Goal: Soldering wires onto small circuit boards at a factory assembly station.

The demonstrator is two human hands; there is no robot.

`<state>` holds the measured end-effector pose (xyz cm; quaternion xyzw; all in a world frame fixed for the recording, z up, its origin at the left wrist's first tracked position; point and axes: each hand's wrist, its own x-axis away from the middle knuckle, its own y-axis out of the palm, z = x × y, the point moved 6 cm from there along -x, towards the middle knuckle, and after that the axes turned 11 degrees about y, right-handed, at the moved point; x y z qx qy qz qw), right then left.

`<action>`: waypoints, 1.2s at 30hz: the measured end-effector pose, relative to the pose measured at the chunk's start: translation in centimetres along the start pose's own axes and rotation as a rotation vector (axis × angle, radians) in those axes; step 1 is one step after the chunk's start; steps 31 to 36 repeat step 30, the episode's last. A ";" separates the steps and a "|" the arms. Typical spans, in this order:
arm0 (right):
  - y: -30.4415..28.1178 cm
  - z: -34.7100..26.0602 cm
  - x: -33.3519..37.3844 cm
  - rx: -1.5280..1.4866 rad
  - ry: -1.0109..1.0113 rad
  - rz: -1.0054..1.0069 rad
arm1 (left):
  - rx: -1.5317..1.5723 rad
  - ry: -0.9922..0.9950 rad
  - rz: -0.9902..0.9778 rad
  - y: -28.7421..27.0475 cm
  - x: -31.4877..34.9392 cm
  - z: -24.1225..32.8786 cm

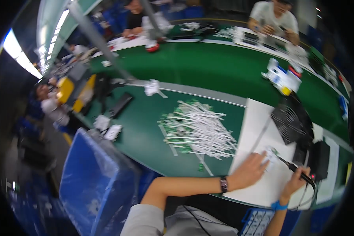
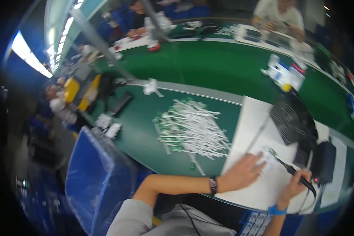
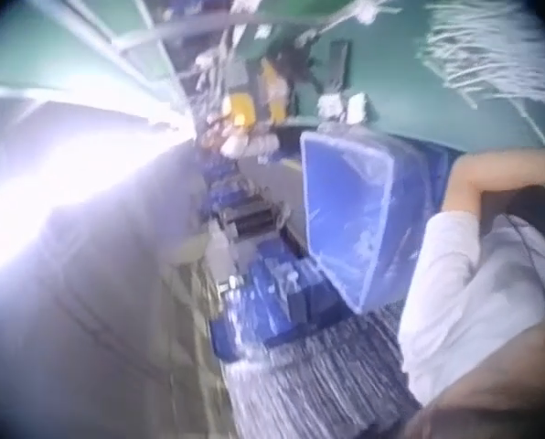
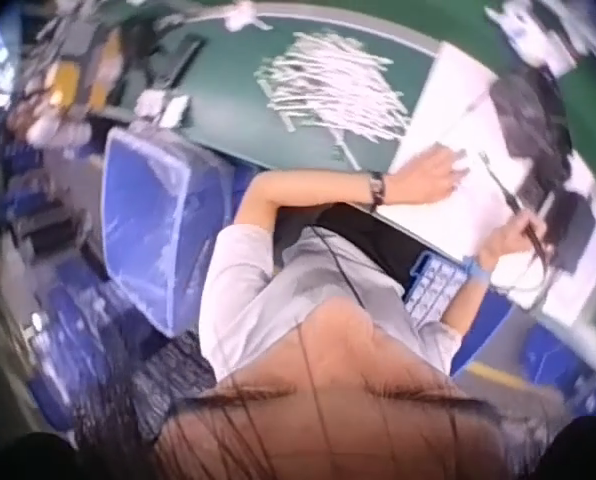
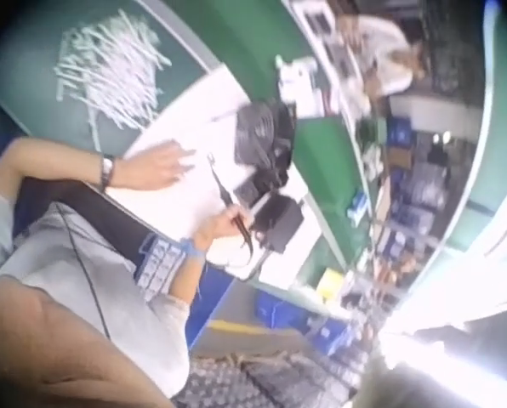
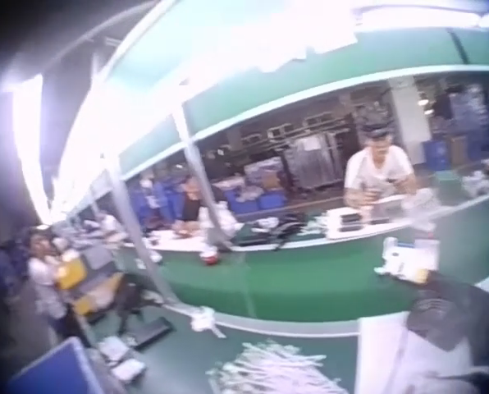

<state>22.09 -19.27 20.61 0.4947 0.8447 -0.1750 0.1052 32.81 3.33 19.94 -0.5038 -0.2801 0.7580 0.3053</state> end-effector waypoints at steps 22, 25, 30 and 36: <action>-0.7 0.0 -0.6 0.002 -0.055 0.083 | 0.042 -0.010 -0.030 -0.2 -0.2 -0.2; -0.4 -0.8 0.0 -0.067 0.010 0.081 | 0.069 -0.038 -0.060 -1.1 -0.4 -0.1; -0.1 -2.4 0.2 0.071 -0.119 0.144 | 0.053 -0.115 -0.229 -1.2 -0.5 -0.4; -0.1 -2.4 0.2 0.071 -0.119 0.144 | 0.053 -0.115 -0.229 -1.2 -0.5 -0.4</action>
